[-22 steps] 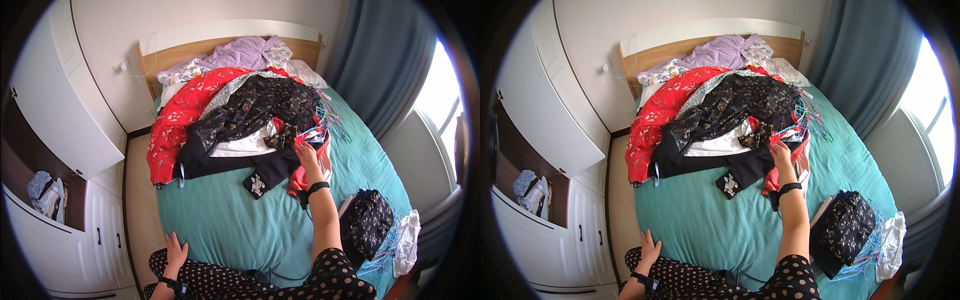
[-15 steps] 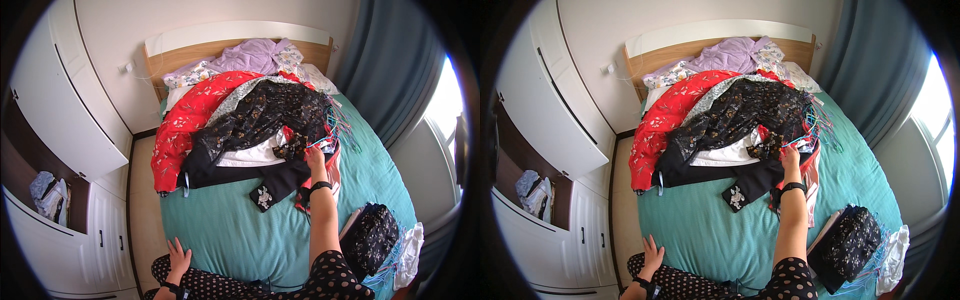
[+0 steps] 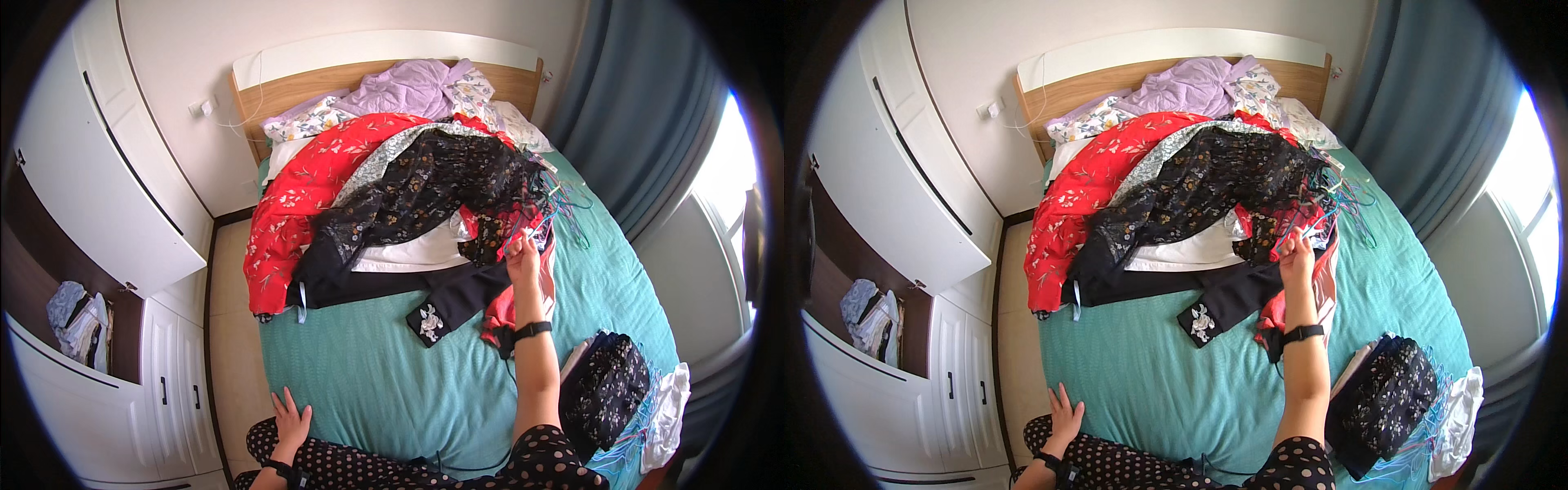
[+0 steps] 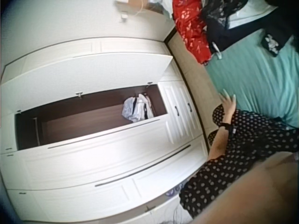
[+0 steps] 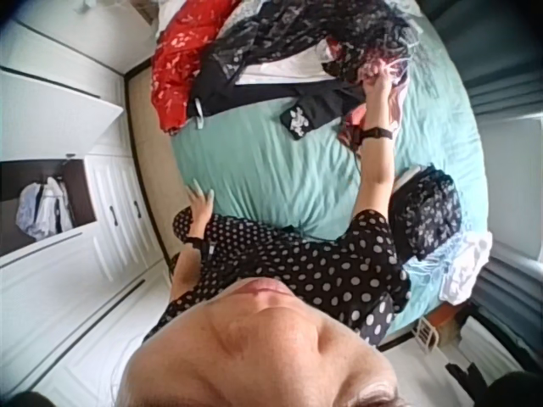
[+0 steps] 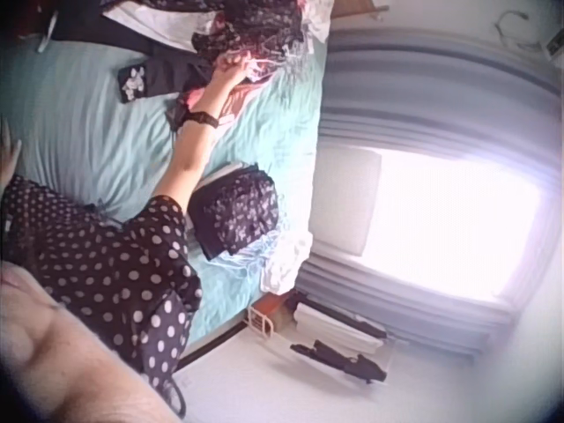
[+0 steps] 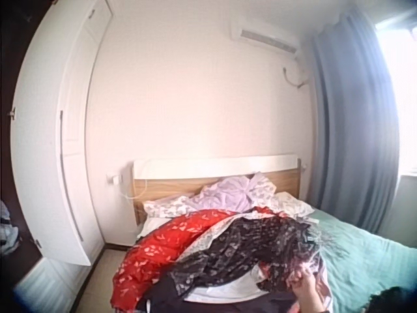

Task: The person folds several items of clothing, including blue pants and two floral-patterned skirts, by hand on a bed.

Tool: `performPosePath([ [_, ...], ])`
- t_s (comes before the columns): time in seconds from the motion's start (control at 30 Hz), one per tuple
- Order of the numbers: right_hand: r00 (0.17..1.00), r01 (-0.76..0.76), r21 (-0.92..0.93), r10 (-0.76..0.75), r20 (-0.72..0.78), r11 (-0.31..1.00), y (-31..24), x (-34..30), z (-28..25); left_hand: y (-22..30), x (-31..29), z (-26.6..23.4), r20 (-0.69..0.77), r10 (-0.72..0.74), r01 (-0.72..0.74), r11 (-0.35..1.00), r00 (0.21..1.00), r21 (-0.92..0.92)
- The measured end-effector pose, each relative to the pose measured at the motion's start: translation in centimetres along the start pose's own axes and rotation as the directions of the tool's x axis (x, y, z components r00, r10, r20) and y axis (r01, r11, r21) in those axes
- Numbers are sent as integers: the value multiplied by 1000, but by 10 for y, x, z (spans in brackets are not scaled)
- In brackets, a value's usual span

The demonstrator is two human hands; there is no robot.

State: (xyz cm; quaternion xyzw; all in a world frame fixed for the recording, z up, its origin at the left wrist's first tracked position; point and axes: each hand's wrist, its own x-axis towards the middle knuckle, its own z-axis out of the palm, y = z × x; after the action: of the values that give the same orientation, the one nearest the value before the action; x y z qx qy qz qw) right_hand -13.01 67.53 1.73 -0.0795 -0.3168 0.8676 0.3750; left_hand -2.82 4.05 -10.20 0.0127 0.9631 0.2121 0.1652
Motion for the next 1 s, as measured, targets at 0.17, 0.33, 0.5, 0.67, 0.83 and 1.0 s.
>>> performPosePath([
  [0.17, 995, 44, -164, -28, 99, 986, -19, -83, 43, 3, -2, -2, 27, -8, 8, 1000, 1000, -10],
  [0.33, 989, 84, -294, -42, 145, 952, -39, -145, 64, -8, -4, 3, -28, 42, -42, 999, 999, -35],
  [0.5, 998, 65, -103, -65, 6, 993, -46, -168, 50, -13, -9, -5, 27, 15, -15, 1000, 1000, -22],
  [0.67, 821, -136, -492, -179, -541, 860, -34, -128, -86, -5, -8, -7, 49, 45, -43, 998, 998, -38],
  [0.83, 858, 61, -764, -425, -289, 643, -72, -77, -200, 13, -3, 0, 83, 76, -68, 993, 994, -97],
  [1.0, 818, 56, -866, -520, -246, 497, -14, -45, -184, -4, -6, -2, 14, 31, -31, 999, 999, -23],
])
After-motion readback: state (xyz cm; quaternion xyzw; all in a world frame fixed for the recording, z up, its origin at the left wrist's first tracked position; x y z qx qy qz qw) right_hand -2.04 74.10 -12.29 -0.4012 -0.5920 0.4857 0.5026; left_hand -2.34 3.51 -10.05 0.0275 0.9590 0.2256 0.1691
